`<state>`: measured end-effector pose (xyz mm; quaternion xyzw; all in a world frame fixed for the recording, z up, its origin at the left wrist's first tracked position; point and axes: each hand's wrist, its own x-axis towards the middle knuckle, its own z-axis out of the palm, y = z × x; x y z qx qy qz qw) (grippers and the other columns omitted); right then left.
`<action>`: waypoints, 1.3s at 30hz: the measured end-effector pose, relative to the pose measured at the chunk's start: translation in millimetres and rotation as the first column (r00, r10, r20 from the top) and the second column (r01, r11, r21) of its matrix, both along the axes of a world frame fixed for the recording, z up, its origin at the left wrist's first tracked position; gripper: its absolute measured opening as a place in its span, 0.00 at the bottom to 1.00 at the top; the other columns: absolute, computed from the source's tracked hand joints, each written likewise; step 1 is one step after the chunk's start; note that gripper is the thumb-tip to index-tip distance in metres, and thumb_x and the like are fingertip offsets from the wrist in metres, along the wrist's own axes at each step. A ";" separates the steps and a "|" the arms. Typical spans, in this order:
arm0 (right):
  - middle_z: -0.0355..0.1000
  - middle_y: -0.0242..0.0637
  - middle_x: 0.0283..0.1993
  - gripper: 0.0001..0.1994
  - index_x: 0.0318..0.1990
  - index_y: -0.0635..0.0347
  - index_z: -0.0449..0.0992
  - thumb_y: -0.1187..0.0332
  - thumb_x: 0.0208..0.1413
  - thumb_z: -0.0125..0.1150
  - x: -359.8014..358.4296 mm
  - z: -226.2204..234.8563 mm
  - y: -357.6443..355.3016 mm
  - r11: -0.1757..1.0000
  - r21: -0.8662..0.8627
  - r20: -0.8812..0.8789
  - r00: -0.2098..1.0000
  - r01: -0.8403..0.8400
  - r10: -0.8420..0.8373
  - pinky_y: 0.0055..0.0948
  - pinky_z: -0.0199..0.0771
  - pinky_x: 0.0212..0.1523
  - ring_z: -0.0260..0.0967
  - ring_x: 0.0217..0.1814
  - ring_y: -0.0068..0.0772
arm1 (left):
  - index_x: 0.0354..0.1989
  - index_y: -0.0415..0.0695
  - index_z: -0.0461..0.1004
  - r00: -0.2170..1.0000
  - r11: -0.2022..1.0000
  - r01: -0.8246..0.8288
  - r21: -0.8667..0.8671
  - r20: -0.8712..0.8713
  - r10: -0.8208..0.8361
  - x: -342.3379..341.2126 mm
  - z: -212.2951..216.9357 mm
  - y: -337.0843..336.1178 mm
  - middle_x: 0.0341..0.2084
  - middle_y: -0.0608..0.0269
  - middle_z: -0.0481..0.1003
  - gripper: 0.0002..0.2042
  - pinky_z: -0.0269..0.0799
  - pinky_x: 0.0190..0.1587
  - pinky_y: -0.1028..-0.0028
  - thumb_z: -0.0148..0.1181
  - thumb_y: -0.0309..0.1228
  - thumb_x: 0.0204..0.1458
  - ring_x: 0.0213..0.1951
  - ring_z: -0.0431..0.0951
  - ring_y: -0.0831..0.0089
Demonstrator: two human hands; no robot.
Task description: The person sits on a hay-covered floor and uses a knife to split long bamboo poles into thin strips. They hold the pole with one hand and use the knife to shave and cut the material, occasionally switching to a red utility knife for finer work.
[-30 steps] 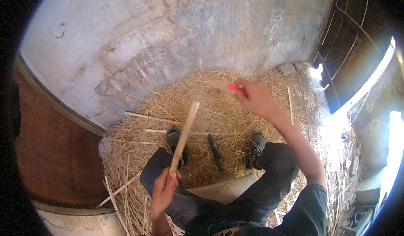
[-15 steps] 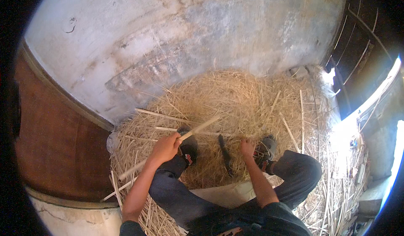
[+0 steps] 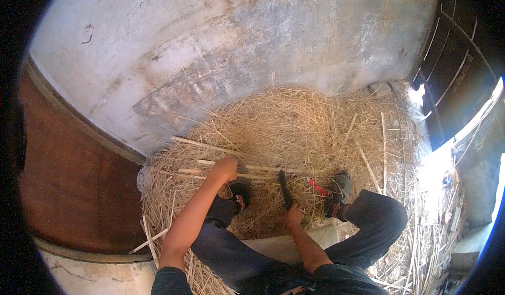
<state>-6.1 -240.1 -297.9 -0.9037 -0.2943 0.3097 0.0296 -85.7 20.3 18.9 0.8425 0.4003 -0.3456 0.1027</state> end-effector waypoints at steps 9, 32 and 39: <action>0.78 0.47 0.35 0.30 0.42 0.65 0.79 0.42 0.49 0.68 58.9 -89.8 -9.3 0.984 0.096 -0.378 0.920 0.150 -0.103 0.45 0.77 0.39 0.79 0.37 0.47 | 0.37 0.42 0.85 0.995 0.966 0.023 0.258 -0.103 0.003 16.6 55.1 -1.6 0.38 0.54 0.83 0.09 0.76 0.37 0.61 0.67 0.29 0.48 0.46 0.84 0.57; 0.68 0.43 0.23 0.25 0.39 0.67 0.75 0.48 0.68 0.49 86.3 128.1 22.2 0.532 0.705 -0.443 0.877 0.470 -0.187 0.44 0.63 0.30 0.67 0.25 0.42 | 0.36 0.41 0.81 0.957 0.937 0.236 0.259 0.107 -0.270 43.6 92.7 3.9 0.37 0.48 0.80 0.11 0.81 0.36 0.58 0.70 0.22 0.41 0.35 0.83 0.53; 0.64 0.38 0.22 0.25 0.35 0.67 0.73 0.49 0.68 0.49 79.3 114.2 19.0 0.529 0.649 -0.545 0.819 0.546 -0.178 0.40 0.63 0.30 0.62 0.25 0.33 | 0.21 0.41 0.79 0.893 0.871 0.319 0.373 0.189 -0.408 59.8 96.4 -1.0 0.23 0.55 0.78 0.04 0.79 0.36 0.58 0.68 0.19 0.38 0.35 0.81 0.54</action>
